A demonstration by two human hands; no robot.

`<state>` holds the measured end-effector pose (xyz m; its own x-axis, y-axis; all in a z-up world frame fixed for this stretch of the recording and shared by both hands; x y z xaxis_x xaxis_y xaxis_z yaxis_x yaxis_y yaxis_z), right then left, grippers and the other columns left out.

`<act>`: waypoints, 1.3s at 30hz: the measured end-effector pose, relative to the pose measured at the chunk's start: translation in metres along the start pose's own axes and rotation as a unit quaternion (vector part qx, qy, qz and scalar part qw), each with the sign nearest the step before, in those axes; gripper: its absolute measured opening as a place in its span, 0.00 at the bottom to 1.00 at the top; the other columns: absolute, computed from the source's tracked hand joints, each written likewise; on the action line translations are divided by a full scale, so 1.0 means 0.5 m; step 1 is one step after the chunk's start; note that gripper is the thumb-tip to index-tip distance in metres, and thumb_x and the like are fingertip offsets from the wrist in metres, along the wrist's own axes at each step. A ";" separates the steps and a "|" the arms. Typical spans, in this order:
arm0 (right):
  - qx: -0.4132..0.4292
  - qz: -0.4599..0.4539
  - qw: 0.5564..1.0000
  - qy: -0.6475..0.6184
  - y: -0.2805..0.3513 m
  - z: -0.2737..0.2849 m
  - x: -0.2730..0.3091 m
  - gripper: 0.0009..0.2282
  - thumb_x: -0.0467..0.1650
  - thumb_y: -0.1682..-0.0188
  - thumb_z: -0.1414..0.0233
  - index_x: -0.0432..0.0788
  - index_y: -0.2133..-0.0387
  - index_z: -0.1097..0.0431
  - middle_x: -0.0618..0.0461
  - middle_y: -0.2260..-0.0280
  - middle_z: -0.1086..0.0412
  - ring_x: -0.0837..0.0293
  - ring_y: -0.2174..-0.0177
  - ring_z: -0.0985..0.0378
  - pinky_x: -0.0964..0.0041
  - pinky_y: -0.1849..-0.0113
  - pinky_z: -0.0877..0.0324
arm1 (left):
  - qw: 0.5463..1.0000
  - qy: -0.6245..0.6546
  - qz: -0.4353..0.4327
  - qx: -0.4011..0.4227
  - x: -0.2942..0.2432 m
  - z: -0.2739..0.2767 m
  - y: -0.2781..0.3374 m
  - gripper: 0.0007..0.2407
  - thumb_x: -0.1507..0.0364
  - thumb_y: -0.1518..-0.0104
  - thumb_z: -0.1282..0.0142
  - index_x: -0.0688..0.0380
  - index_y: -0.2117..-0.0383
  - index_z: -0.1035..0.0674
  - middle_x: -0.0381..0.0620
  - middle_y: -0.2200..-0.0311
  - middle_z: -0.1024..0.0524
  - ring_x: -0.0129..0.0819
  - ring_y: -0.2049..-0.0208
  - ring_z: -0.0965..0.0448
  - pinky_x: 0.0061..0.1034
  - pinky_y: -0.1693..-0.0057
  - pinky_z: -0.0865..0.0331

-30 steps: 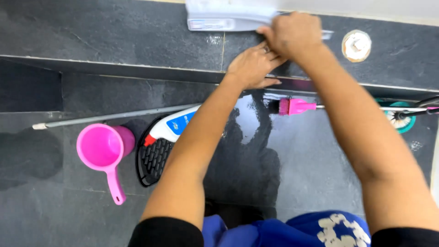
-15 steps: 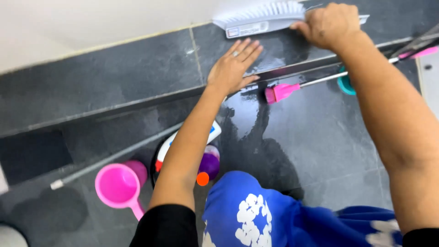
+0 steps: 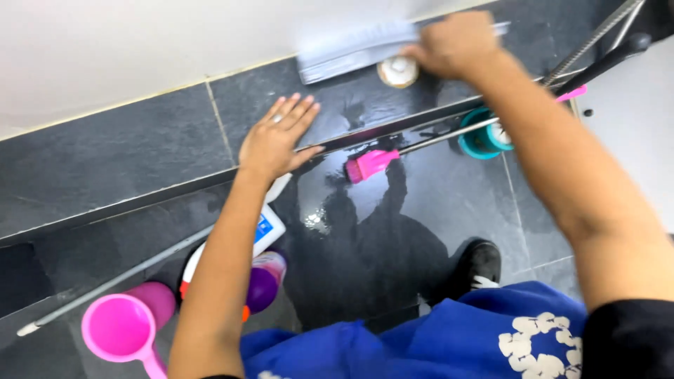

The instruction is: Scrubbing floor tiles, a floor mat, walls, and the sink area in a bathroom using a brush and detergent.

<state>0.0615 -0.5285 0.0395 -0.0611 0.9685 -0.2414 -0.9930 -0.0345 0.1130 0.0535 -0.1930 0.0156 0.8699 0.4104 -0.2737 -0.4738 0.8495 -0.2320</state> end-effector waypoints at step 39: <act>0.024 0.039 0.987 -0.152 0.013 -0.004 -0.124 0.27 0.53 0.44 0.54 0.44 0.70 0.20 0.40 0.73 0.23 0.41 0.71 0.18 0.48 0.69 0.24 | 0.982 0.016 0.067 0.175 -0.310 -0.221 -0.431 0.30 0.51 0.39 0.48 0.52 0.34 0.34 0.54 0.34 0.39 0.51 0.29 0.49 0.43 0.26 0.56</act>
<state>0.0589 -0.5891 0.0531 -0.0965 0.9929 0.0701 -0.9800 -0.1071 0.1675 0.0057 -0.4762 0.0048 0.7956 0.5204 -0.3101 -0.5030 0.8528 0.1408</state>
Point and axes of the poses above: each hand's wrist, its own y-axis away from the middle knuckle, its own z-axis out of the back of the hand, x = y × z, the point moved 7 cm from there along -y, towards the middle knuckle
